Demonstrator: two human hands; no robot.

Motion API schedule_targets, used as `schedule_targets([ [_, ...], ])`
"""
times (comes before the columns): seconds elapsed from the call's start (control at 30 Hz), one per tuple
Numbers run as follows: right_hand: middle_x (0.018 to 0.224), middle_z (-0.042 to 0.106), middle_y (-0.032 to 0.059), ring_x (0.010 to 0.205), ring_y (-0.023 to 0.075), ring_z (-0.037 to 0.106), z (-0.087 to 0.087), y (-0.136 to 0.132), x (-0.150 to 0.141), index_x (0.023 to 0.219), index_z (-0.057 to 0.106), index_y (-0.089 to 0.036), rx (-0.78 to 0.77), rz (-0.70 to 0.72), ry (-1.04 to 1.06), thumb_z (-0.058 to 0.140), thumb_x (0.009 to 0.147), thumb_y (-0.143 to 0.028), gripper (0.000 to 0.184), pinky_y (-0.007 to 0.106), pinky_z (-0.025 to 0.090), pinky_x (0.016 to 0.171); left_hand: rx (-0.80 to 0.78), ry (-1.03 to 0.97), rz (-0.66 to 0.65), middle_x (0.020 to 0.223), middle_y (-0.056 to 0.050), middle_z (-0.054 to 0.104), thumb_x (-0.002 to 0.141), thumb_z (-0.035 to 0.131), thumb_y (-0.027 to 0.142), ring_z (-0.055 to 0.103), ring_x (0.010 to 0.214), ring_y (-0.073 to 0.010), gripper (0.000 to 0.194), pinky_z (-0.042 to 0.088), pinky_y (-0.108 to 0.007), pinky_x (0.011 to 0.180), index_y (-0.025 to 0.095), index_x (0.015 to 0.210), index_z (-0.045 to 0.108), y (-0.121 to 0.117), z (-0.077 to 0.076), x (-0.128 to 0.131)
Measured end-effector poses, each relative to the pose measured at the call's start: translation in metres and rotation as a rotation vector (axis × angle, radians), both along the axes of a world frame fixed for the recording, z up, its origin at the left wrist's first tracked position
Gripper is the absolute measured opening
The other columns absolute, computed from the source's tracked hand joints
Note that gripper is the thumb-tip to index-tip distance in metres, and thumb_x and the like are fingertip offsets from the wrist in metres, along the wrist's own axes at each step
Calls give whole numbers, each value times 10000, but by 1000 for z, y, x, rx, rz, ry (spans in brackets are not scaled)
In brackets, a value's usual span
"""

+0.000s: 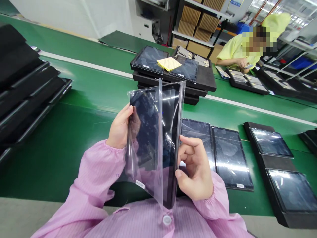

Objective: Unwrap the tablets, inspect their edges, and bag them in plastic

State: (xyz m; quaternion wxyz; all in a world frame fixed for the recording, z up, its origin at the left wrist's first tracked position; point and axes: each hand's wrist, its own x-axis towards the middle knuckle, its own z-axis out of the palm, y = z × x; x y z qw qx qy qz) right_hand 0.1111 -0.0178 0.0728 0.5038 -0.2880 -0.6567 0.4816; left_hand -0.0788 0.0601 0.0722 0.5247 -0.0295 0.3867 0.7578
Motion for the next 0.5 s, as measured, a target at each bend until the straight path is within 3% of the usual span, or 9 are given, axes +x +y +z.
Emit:
schedule_targets([
  [0.33, 717, 480, -72, 532, 104, 517, -1, 2, 2, 1279, 427, -270, 9, -1, -13, 543, 728, -88, 592, 223, 461, 480, -19, -45, -31, 581, 31, 697, 972, 395, -57, 631, 521, 0, 447, 525, -28, 610, 150, 677, 660, 1, 1, 4],
  [0.5, 683, 458, -77, 520, 103, 481, -2, 5, 2, 1232, 434, -272, 25, -39, -45, 528, 760, -78, 519, 203, 401, 443, -4, -16, -42, 607, 32, 702, 984, 388, -39, 632, 530, 0, 454, 513, -22, 625, 155, 683, 667, 0, -2, 3],
])
